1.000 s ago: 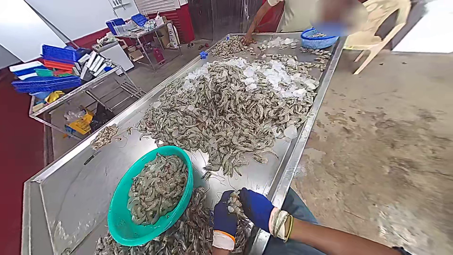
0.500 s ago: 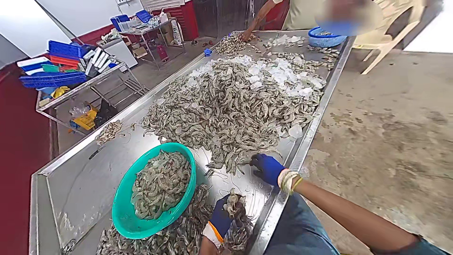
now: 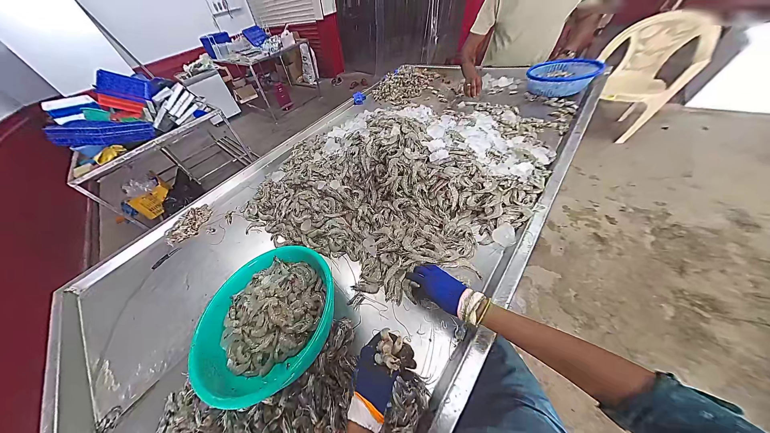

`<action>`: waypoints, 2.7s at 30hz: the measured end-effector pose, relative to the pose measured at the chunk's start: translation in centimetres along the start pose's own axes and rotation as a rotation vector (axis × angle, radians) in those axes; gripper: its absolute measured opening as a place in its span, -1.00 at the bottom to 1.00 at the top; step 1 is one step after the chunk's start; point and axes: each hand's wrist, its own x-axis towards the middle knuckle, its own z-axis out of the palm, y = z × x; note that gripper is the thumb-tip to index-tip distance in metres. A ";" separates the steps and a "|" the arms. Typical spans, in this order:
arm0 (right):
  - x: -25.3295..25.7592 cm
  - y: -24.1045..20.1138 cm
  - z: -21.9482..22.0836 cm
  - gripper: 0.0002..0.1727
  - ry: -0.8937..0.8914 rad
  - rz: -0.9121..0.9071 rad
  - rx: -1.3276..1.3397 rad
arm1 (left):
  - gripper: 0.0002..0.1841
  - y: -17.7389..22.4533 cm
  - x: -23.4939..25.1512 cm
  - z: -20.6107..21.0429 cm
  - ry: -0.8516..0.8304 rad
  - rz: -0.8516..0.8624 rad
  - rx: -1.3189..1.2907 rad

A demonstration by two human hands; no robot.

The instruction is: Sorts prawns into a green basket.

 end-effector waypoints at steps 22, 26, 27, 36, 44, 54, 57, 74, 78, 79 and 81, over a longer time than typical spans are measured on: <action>-6.0 -4.3 -0.7 -0.65 0.008 0.552 0.300 | -0.59 1.0 0.9 0.5 -0.062 0.034 0.337; -6.7 -3.3 0.0 -0.51 -0.321 0.542 0.306 | -0.66 2.0 0.8 -3.1 -0.009 -0.005 0.145; -6.0 -3.1 -0.2 -0.56 -0.324 0.482 0.309 | -0.74 2.1 1.4 -3.9 0.037 0.038 -0.025; 1.8 -0.8 3.4 -0.63 0.182 0.344 0.106 | 0.18 4.2 2.4 -4.7 0.089 0.209 -1.176; -4.2 -10.8 2.6 -0.63 -0.129 0.253 0.094 | -0.47 -1.7 3.0 2.2 -0.200 -0.045 0.631; -7.7 -7.2 0.9 -0.72 0.039 0.386 0.661 | -0.68 -1.4 2.1 2.0 -0.280 -0.114 0.636; -8.7 -3.9 0.6 -0.75 0.030 0.334 0.623 | -0.70 -1.6 2.5 0.4 -0.243 -0.097 0.467; -8.2 -0.7 0.6 -0.61 -0.141 0.742 0.340 | -0.60 -3.0 2.5 -5.2 -0.026 -0.031 0.414; -4.5 2.3 -0.2 -0.37 0.018 1.116 0.305 | -0.70 -2.6 1.7 -3.1 0.037 -0.017 0.386; -3.3 1.7 0.7 -0.42 0.055 1.117 0.339 | -0.67 -1.8 1.4 -1.8 0.058 -0.057 0.416; -1.6 -2.1 2.1 -0.51 0.041 0.968 0.371 | -0.55 -2.0 1.7 -0.1 0.095 -0.063 0.506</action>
